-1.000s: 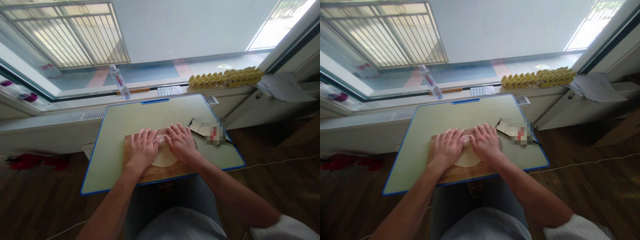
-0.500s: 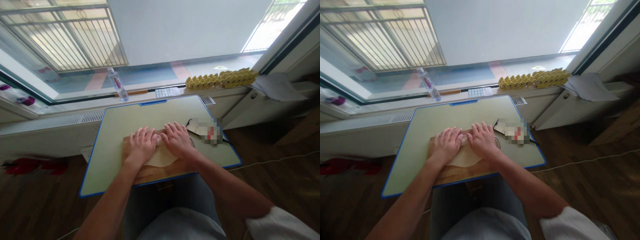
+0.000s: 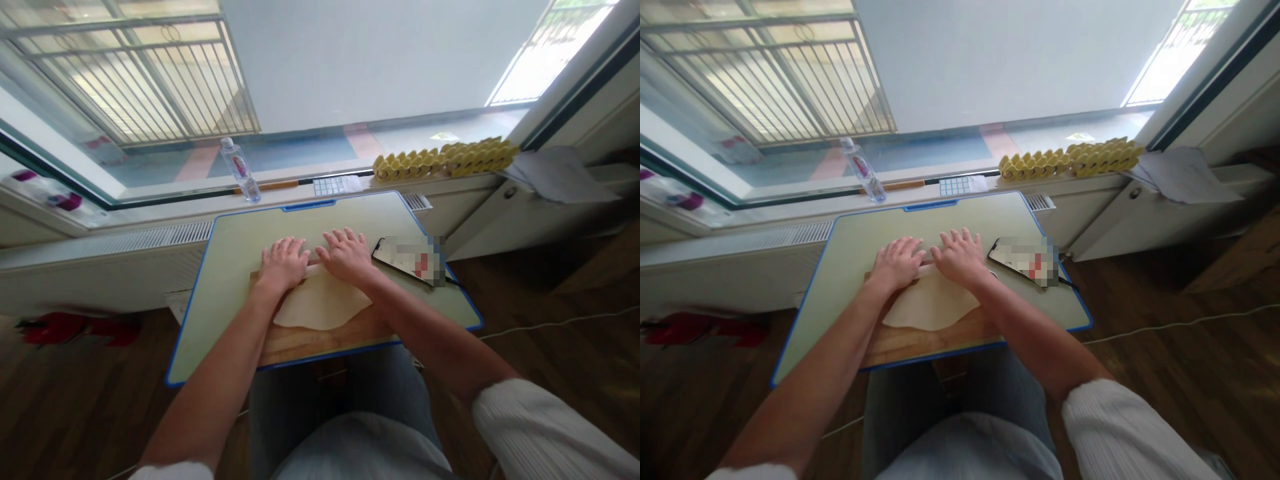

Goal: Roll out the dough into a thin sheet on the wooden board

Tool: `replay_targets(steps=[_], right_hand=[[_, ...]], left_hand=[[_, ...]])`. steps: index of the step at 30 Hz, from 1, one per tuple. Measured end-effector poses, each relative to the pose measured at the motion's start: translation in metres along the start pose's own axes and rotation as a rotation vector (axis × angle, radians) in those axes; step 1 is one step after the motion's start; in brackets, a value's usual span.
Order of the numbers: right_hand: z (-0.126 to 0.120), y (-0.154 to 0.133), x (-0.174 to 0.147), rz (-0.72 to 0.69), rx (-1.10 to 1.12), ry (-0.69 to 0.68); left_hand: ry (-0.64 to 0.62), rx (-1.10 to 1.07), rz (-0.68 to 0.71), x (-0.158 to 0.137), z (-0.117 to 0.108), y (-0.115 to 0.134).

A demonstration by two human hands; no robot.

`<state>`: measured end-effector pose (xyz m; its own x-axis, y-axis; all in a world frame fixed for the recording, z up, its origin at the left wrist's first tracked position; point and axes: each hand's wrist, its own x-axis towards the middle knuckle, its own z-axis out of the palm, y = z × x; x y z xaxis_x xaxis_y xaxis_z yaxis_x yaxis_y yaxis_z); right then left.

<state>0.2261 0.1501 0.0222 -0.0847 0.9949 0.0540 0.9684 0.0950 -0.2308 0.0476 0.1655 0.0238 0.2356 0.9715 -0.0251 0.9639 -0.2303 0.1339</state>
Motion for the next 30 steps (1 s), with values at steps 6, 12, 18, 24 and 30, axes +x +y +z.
replay_targets(steps=[6, 12, 18, 24, 30], right_hand=[[0.000, -0.001, -0.038, -0.046, -0.017, 0.069], [0.005, 0.000, -0.106, -0.089, 0.036, 0.137], [0.007, 0.000, -0.101, -0.086, 0.054, 0.139], [0.002, -0.003, -0.078, -0.078, 0.033, 0.087], [0.000, -0.004, -0.057, -0.098, 0.011, 0.091]], left_hand=[[0.062, 0.010, 0.012, -0.034, 0.002, 0.010], [0.132, 0.003, 0.073, -0.100, 0.003, 0.027], [0.133, 0.015, 0.074, -0.094, 0.003, 0.025], [0.125, 0.070, 0.062, -0.069, 0.000, 0.021], [0.090, 0.086, 0.059, -0.042, 0.000, 0.014]])
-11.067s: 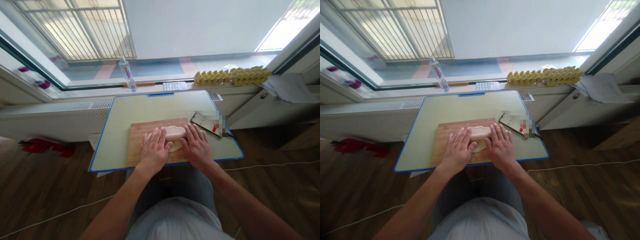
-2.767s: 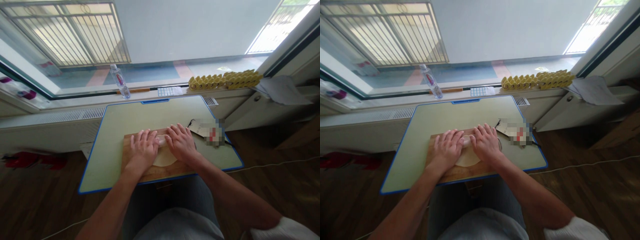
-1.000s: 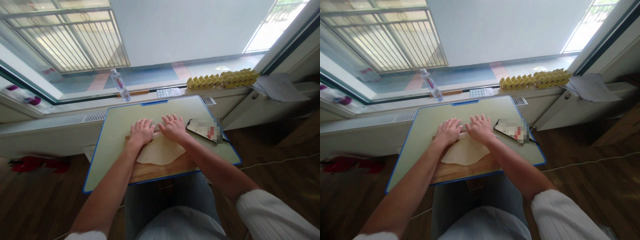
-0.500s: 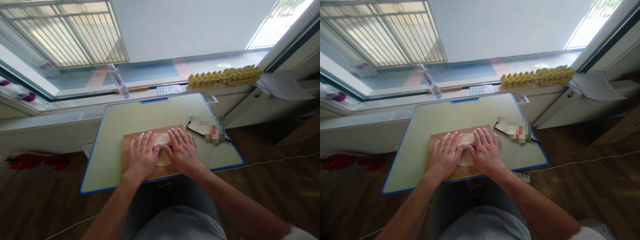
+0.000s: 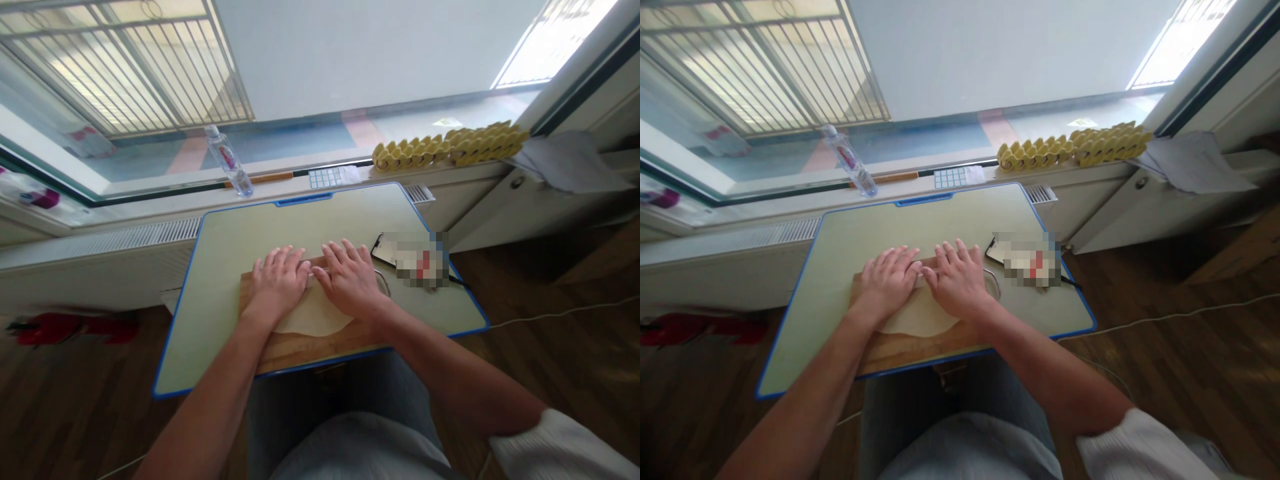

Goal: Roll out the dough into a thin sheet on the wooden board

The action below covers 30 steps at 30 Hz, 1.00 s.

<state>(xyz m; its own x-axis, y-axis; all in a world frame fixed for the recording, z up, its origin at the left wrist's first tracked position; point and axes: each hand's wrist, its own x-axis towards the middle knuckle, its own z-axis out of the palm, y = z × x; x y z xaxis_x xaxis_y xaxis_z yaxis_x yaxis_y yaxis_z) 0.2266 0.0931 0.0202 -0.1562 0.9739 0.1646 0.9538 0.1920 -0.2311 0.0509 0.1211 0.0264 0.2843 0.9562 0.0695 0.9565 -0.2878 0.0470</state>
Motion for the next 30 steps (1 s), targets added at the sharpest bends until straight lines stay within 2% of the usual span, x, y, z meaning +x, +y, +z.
replay_targets(steps=[5, 9, 13, 19, 23, 28, 30], right_hand=[[0.007, 0.004, 0.025, 0.025, -0.006, -0.013], [0.008, 0.004, 0.031, 0.026, -0.011, -0.025], [0.002, 0.001, 0.015, 0.025, -0.022, -0.027], [-0.004, -0.005, -0.038, 0.026, 0.019, -0.010], [-0.012, -0.006, -0.064, 0.017, 0.037, -0.021], [-0.020, -0.005, -0.049, 0.047, 0.044, -0.049], [-0.017, -0.003, -0.034, 0.047, 0.029, -0.036]], left_hand=[[-0.058, -0.028, 0.004, 0.024, 0.005, -0.011], [-0.065, -0.033, 0.014, 0.029, 0.007, -0.015], [-0.023, -0.028, 0.009, 0.014, 0.004, -0.007], [0.019, -0.057, -0.002, -0.041, -0.004, 0.012], [0.043, -0.137, 0.021, -0.069, -0.004, 0.006], [0.137, -0.134, -0.171, -0.063, 0.000, -0.020], [0.140, -0.138, -0.177, -0.054, 0.002, -0.026]])
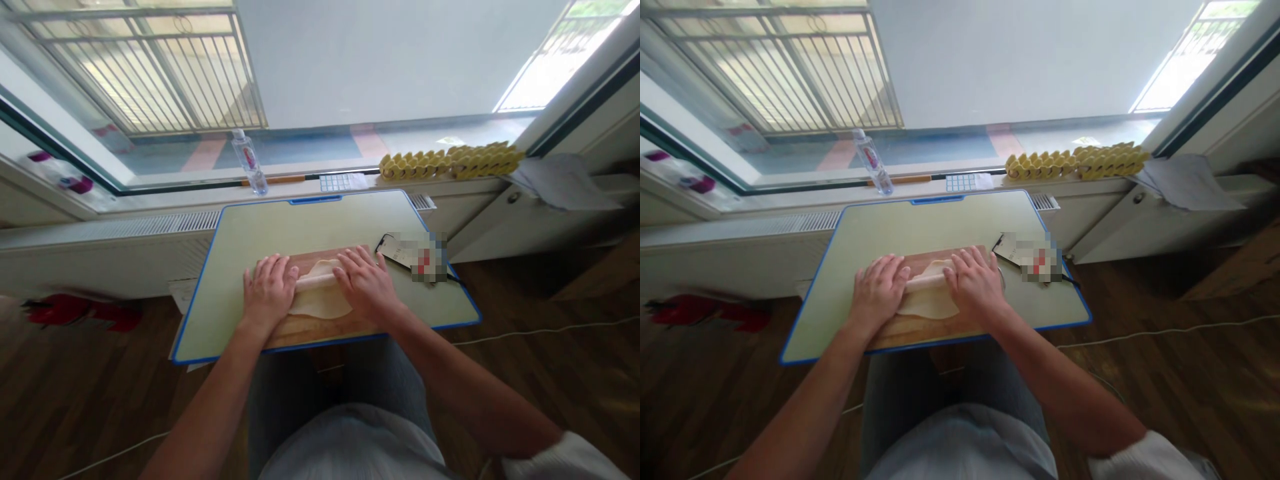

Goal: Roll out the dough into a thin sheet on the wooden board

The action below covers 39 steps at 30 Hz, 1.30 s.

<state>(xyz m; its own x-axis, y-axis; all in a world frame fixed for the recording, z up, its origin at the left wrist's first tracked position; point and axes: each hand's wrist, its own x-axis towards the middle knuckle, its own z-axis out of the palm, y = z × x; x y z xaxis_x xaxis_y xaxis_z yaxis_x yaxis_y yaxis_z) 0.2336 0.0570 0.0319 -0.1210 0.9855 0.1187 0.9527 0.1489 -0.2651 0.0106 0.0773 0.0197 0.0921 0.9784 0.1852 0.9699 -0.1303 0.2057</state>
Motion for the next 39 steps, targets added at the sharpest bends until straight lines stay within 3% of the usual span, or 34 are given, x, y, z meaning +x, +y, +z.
replay_targets(steps=[8, 14, 18, 22, 29, 32, 35, 39], right_hand=[[0.018, 0.009, 0.057, 0.050, -0.063, -0.022], [0.015, 0.014, 0.094, 0.079, -0.034, -0.116], [0.013, 0.015, 0.109, 0.101, -0.025, -0.152], [0.012, 0.012, 0.093, 0.084, -0.046, -0.155], [0.012, 0.003, 0.001, -0.004, -0.120, 0.001], [0.012, 0.002, -0.017, -0.019, -0.108, 0.005], [0.014, 0.001, -0.004, -0.018, -0.109, 0.017], [0.015, -0.001, 0.041, 0.044, -0.121, -0.023]], left_hand=[[-0.029, 0.008, 0.008, 0.043, 0.012, -0.004], [-0.167, -0.011, -0.059, 0.078, 0.015, -0.009], [-0.185, -0.005, -0.081, 0.091, 0.013, -0.008], [-0.196, -0.007, -0.063, 0.077, 0.010, -0.005], [-0.085, 0.056, 0.076, -0.016, -0.004, 0.004], [-0.094, 0.045, 0.081, -0.039, -0.008, 0.006], [-0.075, 0.053, 0.069, -0.029, -0.006, 0.006], [-0.070, 0.068, 0.033, 0.011, 0.000, 0.004]])
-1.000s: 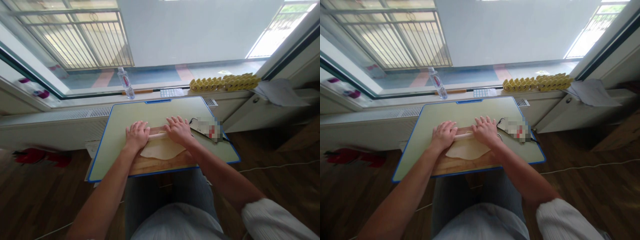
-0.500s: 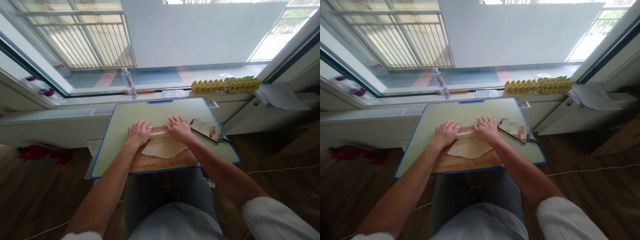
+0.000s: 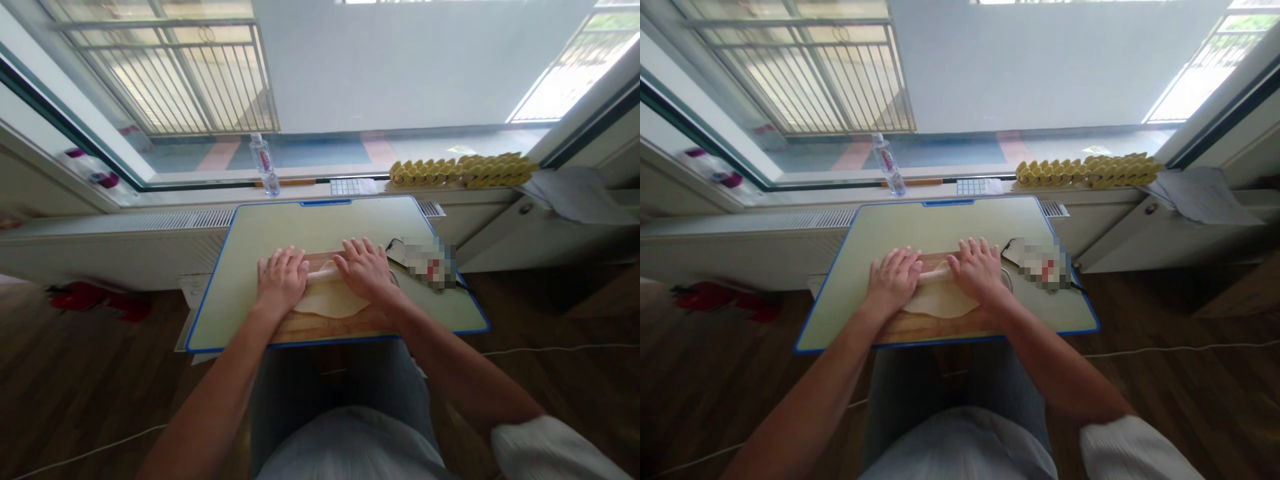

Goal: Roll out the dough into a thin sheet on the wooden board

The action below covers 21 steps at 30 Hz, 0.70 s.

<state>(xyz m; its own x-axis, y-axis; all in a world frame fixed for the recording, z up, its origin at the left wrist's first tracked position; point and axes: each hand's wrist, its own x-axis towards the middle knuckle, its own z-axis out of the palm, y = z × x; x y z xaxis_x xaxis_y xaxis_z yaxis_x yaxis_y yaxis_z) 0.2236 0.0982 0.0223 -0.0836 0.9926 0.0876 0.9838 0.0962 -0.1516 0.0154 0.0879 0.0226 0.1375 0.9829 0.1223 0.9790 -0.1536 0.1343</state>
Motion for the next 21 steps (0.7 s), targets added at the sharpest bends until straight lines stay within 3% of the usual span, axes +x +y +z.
replay_targets(steps=[3, 5, 15, 18, 21], right_hand=[[-0.001, -0.001, 0.020, 0.019, 0.009, -0.058], [-0.001, 0.000, 0.017, 0.004, 0.005, -0.054], [0.006, 0.007, -0.086, -0.104, 0.039, 0.096], [0.008, 0.006, -0.081, -0.099, 0.046, 0.109], [0.006, 0.003, -0.052, -0.065, 0.032, 0.072]], left_hand=[[-0.023, -0.009, -0.008, 0.018, 0.001, -0.002], [-0.014, -0.010, 0.011, 0.015, 0.000, -0.002], [0.028, -0.058, 0.103, -0.078, -0.004, 0.007], [0.013, -0.057, 0.100, -0.074, -0.002, 0.006], [-0.005, -0.050, 0.090, -0.048, -0.004, 0.004]])
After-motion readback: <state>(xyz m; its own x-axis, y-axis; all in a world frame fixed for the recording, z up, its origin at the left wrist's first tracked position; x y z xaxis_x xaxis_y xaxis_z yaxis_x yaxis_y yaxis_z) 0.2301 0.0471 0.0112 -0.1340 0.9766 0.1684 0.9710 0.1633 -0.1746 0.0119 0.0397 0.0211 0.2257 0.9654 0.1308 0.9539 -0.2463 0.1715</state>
